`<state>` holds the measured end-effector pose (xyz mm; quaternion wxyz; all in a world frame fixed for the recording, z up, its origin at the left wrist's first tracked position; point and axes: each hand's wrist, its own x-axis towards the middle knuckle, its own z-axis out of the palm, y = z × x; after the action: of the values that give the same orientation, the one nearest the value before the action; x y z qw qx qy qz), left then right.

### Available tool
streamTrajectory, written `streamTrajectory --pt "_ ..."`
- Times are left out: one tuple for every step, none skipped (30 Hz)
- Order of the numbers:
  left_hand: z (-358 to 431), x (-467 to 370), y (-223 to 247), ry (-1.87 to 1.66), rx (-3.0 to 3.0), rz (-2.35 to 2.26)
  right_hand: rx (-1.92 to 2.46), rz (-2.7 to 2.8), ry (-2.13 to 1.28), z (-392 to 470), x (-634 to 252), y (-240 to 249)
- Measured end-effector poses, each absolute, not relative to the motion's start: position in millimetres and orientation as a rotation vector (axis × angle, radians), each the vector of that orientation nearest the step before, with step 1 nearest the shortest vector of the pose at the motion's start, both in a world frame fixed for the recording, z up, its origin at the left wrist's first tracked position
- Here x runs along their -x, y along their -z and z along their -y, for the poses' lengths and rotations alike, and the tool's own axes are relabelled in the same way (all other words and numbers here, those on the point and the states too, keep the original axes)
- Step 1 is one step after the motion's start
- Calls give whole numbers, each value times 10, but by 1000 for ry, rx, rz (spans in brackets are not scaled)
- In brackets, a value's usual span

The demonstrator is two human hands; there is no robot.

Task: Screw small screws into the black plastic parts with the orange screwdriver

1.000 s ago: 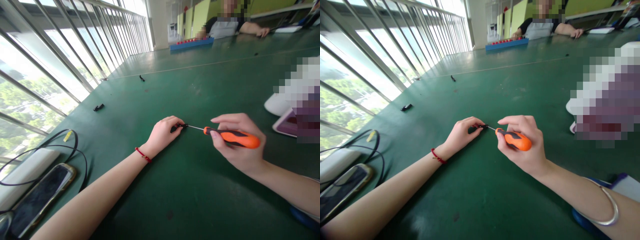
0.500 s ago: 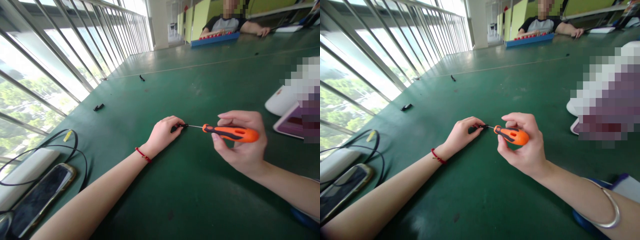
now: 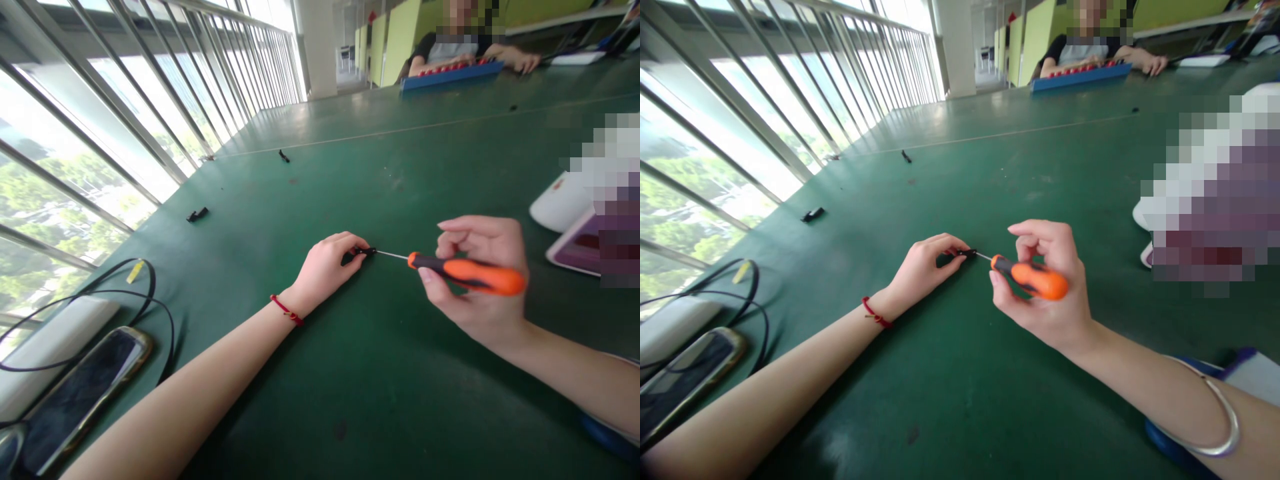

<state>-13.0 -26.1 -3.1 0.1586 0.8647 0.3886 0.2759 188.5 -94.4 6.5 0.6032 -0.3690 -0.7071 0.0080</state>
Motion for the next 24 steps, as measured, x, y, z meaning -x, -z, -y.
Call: streamTrajectory --pt "260 130 31 -789 -2473 -1110 881 1676 -19 953 -1885 -80" --pt "260 130 30 -790 -2473 -1108 903 1718 -12 965 -1885 -95" --pt "260 130 29 -792 -2473 -1108 923 1754 3 978 -1884 -108" --pt "261 129 28 -793 -2470 -1109 941 1779 17 988 -1883 -115" --pt "261 129 27 -793 -2467 -1111 953 1778 25 994 -1881 -117" --pt "261 128 27 -790 -2465 -1112 948 1751 32 994 -1879 -112" --pt "261 128 27 -785 -2464 -1113 930 1710 38 989 -1876 -102" --pt "261 129 28 -779 -2464 -1113 909 1667 37 980 -1874 -91" --pt "261 129 29 -774 -2464 -1113 884 1630 27 971 -1872 -81" --pt "260 130 30 -773 -2466 -1113 864 1609 10 964 -1871 -76" --pt "259 131 31 -775 -2467 -1112 857 1608 0 961 -1870 -76" --pt "258 132 33 -780 -2467 -1111 867 1638 -11 964 -1871 -82" --pt "258 133 34 -787 -2467 -1110 883 1682 -13 971 -1872 -93" --pt "257 133 35 -793 -2467 -1108 898 1727 1 981 -1874 -105" --pt "256 133 35 -796 -2468 -1105 911 1763 24 992 -1875 -117" --pt "255 133 36 -798 -2468 -1105 923 1786 42 1001 -1876 -124" --pt "255 133 37 -798 -2469 -1106 929 1789 51 1006 -1876 -124" --pt "254 133 37 -798 -2470 -1107 926 1767 58 1005 -1877 -118" --pt "254 133 38 -798 -2472 -1107 914 1726 64 999 -1877 -107" --pt "253 133 39 -798 -2473 -1107 895 1682 62 989 -1877 -92" --pt "253 133 40 -799 -2474 -1106 870 1640 47 978 -1877 -77" --pt "253 132 41 -801 -2475 -1104 848 1609 22 968 -1878 -66" --pt "253 132 42 -802 -2477 -1100 835 1601 -5 963 -1879 -60" --pt "253 132 42 -803 -2478 -1097 841 1624 -28 963 -1880 -61"
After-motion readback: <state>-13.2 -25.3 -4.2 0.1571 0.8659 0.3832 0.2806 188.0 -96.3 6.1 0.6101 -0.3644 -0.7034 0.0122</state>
